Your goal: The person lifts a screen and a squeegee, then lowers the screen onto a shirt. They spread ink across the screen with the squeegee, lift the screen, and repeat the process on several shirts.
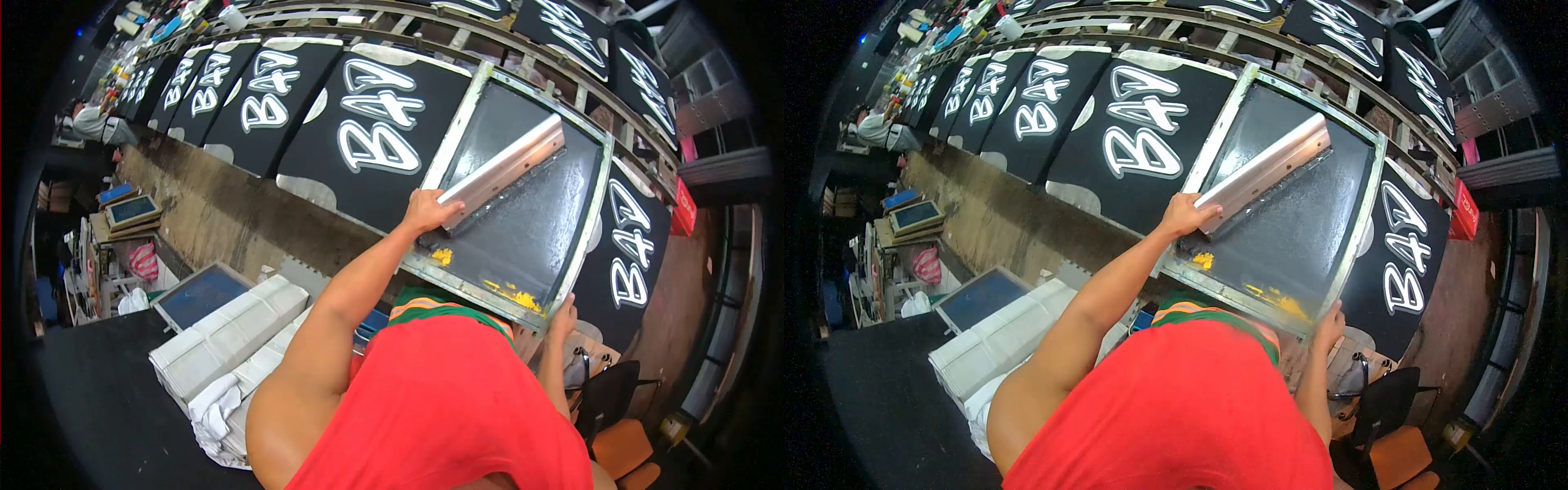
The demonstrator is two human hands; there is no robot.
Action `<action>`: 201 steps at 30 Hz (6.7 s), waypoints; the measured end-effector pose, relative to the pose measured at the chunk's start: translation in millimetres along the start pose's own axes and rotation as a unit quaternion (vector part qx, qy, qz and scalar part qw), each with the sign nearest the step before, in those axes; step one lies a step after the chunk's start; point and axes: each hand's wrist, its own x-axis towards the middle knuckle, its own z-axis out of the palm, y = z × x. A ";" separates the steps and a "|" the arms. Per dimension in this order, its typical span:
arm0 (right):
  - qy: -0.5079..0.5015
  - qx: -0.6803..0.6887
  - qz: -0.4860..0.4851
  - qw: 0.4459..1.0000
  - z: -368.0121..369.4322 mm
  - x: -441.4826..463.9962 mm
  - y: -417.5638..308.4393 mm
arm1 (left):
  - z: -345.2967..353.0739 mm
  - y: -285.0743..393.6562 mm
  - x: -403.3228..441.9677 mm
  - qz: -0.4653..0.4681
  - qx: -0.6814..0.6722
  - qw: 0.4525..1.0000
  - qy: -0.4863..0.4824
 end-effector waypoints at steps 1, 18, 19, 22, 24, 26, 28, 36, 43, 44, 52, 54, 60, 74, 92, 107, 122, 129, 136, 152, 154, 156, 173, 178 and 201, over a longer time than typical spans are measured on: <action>-0.002 -0.018 -0.009 1.000 1.7 -0.6 -2.9 | 5.7 -5.2 3.4 0.005 -0.001 1.000 -0.005; -0.216 -0.334 -0.468 0.789 55.7 257.3 -309.7 | -31.6 121.7 262.5 0.381 0.262 0.884 -0.067; -0.180 -0.328 -0.468 0.800 71.1 280.0 -315.5 | -22.1 125.3 296.2 0.382 0.269 0.883 -0.038; -0.093 -0.306 -0.498 0.806 107.5 339.4 -342.2 | -4.8 148.1 371.8 0.313 0.331 0.889 -0.045; -0.092 -0.307 -0.479 0.817 117.9 358.0 -360.1 | 8.8 151.2 400.4 0.288 0.343 0.894 -0.021; -0.083 -0.303 -0.478 0.820 133.9 379.3 -354.6 | 18.9 143.0 415.4 0.284 0.360 0.887 -0.051; -0.082 -0.293 -0.452 0.839 127.7 362.8 -352.8 | 21.7 145.6 395.0 0.261 0.348 0.900 0.012; -0.225 -0.348 -0.385 0.825 28.3 146.6 -177.2 | 9.3 70.0 118.1 0.228 0.365 0.897 -0.102; -0.281 -0.334 -0.400 0.806 -0.3 111.2 -165.8 | -19.0 62.7 82.1 0.218 0.303 0.908 -0.192; -0.264 -0.343 -0.397 0.809 6.3 136.2 -203.6 | -13.0 66.4 119.6 0.231 0.316 0.910 -0.139; -0.106 -0.320 -0.464 0.819 104.3 365.2 -365.0 | 4.3 151.9 400.6 0.268 0.313 0.911 -0.023; -0.123 -0.350 -0.439 0.818 106.4 362.8 -369.2 | 8.9 152.9 411.3 0.266 0.318 0.910 -0.023; -0.135 -0.317 -0.473 0.811 103.4 387.6 -384.6 | -5.6 172.3 435.7 0.280 0.357 0.889 -0.064; -0.188 -0.282 -0.430 0.837 29.6 141.9 -170.5 | 2.9 58.4 133.9 0.266 0.316 0.905 -0.105; -0.064 -0.280 -0.476 0.831 131.3 379.4 -363.3 | 16.0 136.9 433.3 0.269 0.326 0.907 0.002; -0.170 -0.269 -0.389 0.865 37.0 149.8 -166.4 | 10.9 48.8 144.3 0.276 0.325 0.900 -0.093; -0.199 -0.328 -0.332 0.862 55.3 224.9 -238.8 | 27.7 82.0 226.2 0.236 0.358 0.902 -0.052; -0.260 -0.285 -0.319 0.866 -18.3 55.4 -111.7 | 5.1 47.2 14.1 0.202 0.308 0.916 -0.157; -0.087 -0.256 -0.458 0.847 16.4 173.4 -250.5 | -23.3 101.0 182.5 0.322 0.294 0.899 0.034; -0.127 -0.336 -0.381 0.852 100.4 371.0 -392.5 | -6.8 168.6 427.9 0.218 0.308 0.926 0.000; -0.120 -0.327 -0.392 0.852 103.0 376.2 -389.4 | -19.4 162.5 431.4 0.227 0.248 0.941 -0.032; -0.130 -0.342 -0.400 0.841 103.5 377.5 -390.0 | -29.5 155.3 433.4 0.238 0.242 0.940 -0.035; -0.180 -0.388 -0.396 0.812 104.8 397.1 -398.5 | -0.7 186.7 455.9 0.275 0.378 0.878 -0.101; -0.184 -0.384 -0.397 0.813 98.8 363.3 -384.1 | -2.2 164.6 421.8 0.266 0.439 0.852 -0.100; 0.052 -0.028 -0.149 0.987 -49.4 1.6 -46.0 | -65.7 48.2 -34.6 0.231 0.234 0.940 -0.092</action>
